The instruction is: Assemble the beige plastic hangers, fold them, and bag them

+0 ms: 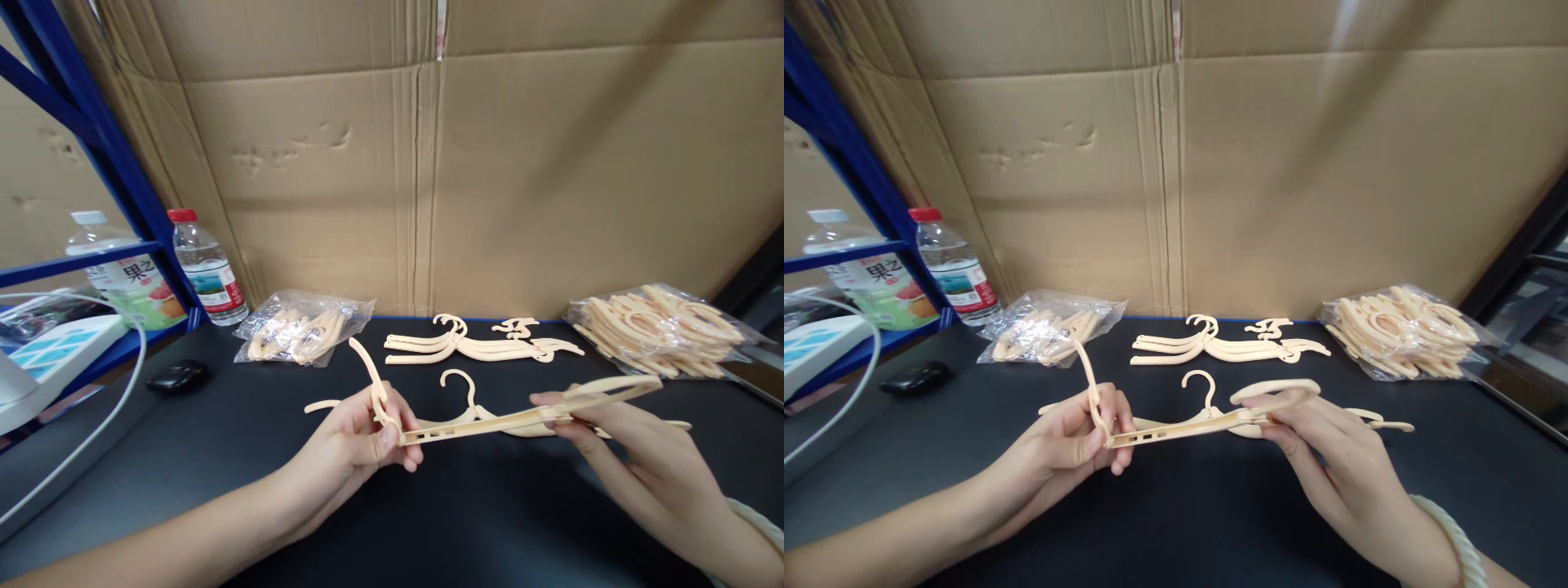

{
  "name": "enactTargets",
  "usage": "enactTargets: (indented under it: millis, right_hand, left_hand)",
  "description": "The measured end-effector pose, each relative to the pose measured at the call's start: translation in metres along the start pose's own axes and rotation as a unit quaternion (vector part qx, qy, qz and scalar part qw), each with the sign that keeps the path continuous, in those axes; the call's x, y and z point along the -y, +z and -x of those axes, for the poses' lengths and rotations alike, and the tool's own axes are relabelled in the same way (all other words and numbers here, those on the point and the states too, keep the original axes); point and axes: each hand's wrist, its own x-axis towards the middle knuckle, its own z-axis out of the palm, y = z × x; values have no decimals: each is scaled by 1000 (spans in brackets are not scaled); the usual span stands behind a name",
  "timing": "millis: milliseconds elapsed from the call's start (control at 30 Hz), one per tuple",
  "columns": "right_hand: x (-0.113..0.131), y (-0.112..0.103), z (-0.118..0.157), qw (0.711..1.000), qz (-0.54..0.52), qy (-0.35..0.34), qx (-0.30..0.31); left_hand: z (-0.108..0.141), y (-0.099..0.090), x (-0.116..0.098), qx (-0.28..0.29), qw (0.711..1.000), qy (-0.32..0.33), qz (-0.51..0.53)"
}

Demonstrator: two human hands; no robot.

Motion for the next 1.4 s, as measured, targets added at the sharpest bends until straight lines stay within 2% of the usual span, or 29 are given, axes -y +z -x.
enactTargets:
  millis: [200,500,767,1067,1267,1400]
  right_hand:
    - [0,0,0,1000,0,-4,-7]
    - [-1,2,6,1000,-1,-10,-3]
    - [3,1,6,1000,8,-6,5]
    - [7,5,6,998,52,3,-36]
    - [9,6,5,996,60,36,-50]
    - [14,6,3,996,36,69,-39]
  left_hand:
    - [-1,0,1,-7,1000,2,-1]
    - [-2,0,3,-27,998,5,-60]
    - [-2,-2,5,-27,997,38,-62]
    - [-2,-1,8,-72,993,57,-67]
    - [-4,-1,11,-87,990,66,-84]
    - [-3,-1,10,-107,989,64,-86]
